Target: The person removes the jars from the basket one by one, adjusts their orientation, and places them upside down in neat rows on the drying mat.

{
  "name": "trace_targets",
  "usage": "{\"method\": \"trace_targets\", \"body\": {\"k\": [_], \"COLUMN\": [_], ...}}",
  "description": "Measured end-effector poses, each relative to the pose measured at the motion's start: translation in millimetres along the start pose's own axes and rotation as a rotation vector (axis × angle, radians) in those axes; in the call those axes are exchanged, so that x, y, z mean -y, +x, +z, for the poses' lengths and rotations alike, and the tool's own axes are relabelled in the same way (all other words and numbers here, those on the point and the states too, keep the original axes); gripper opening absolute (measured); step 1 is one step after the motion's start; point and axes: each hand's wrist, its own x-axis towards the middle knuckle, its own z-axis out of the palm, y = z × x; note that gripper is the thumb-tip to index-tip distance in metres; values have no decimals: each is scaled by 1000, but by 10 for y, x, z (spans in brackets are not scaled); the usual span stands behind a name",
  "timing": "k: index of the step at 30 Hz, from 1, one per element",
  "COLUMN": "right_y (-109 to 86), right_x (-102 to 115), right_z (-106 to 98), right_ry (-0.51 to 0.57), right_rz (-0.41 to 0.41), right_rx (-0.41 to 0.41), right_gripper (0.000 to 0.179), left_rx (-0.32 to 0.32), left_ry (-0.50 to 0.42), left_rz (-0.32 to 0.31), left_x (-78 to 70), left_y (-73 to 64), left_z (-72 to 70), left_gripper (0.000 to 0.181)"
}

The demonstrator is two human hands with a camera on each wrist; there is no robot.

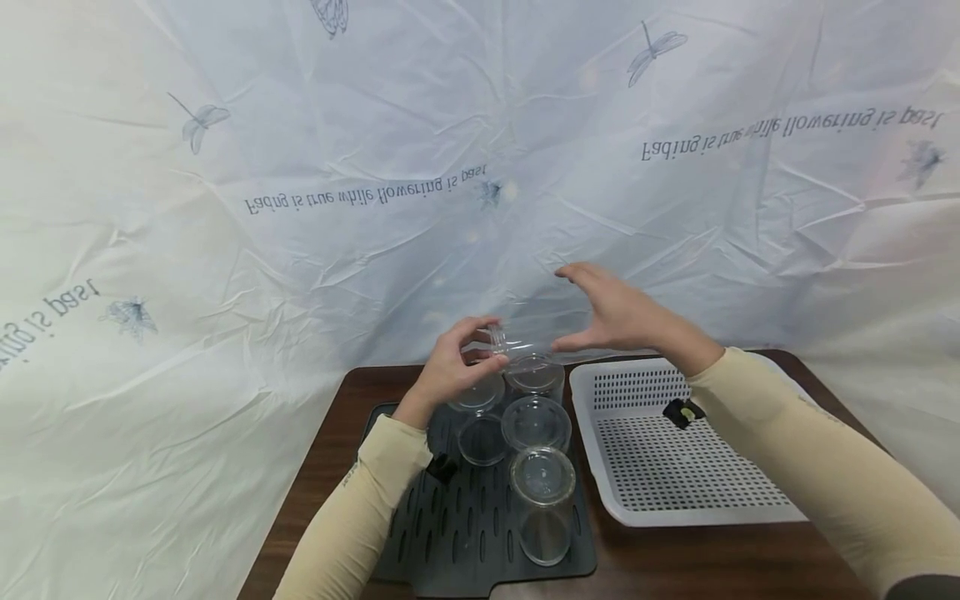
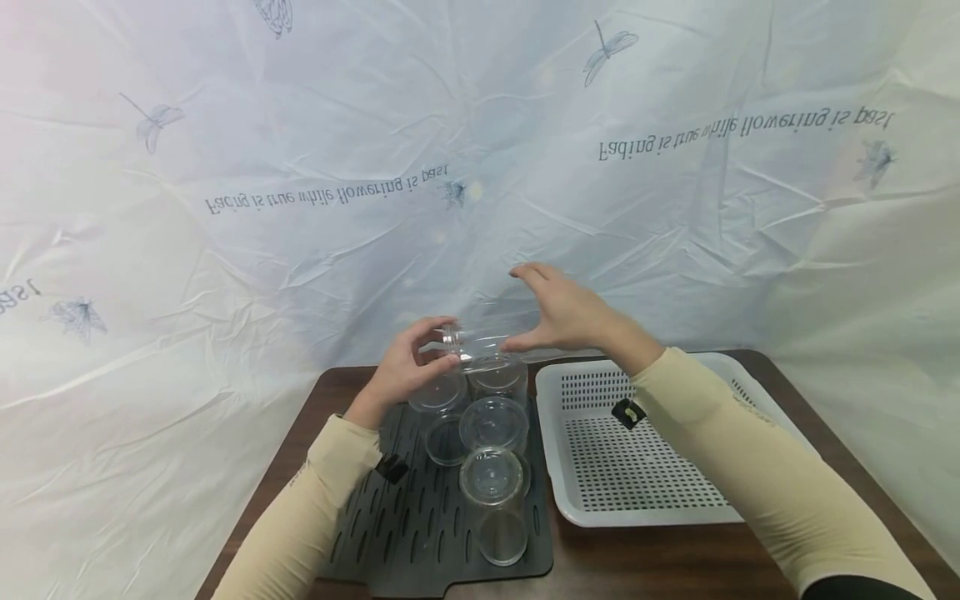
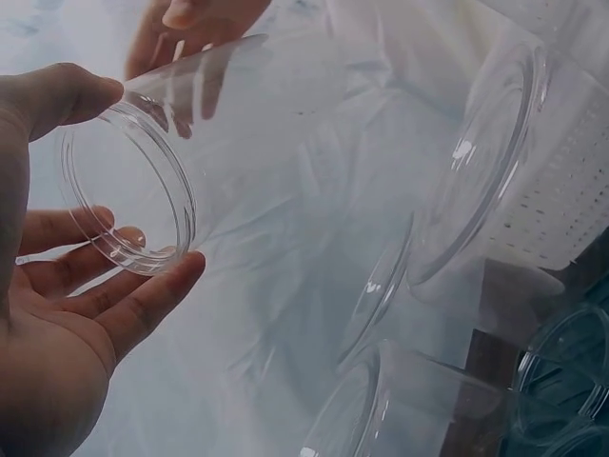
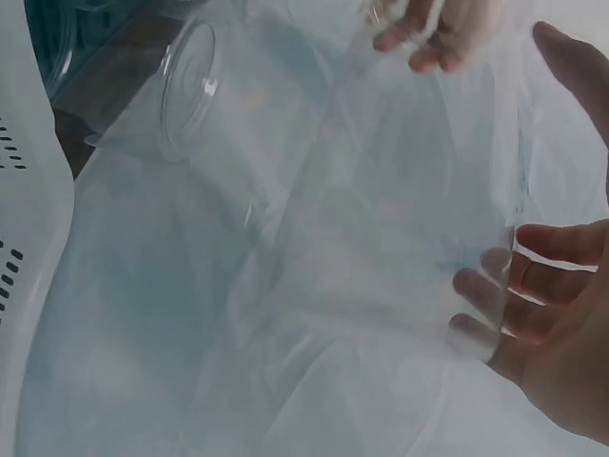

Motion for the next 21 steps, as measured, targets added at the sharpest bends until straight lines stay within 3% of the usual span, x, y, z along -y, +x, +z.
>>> {"method": "trace_targets", "body": {"k": [14,21], "right_y": [-149,-244], "right_x": [-323,-448], "right_z": [59,147], "right_ry": [443,682], "right_rz": [122,161], "right_rx": [-185,-218], "right_gripper": [84,74], "left_rx": [-16,-11], "left_ry": [15,-24], "left_rz": [12,4], "left_x": [0,-14], "left_y": [-11,-23], "left_z": [-48,-72], "left_gripper": [55,57]}}
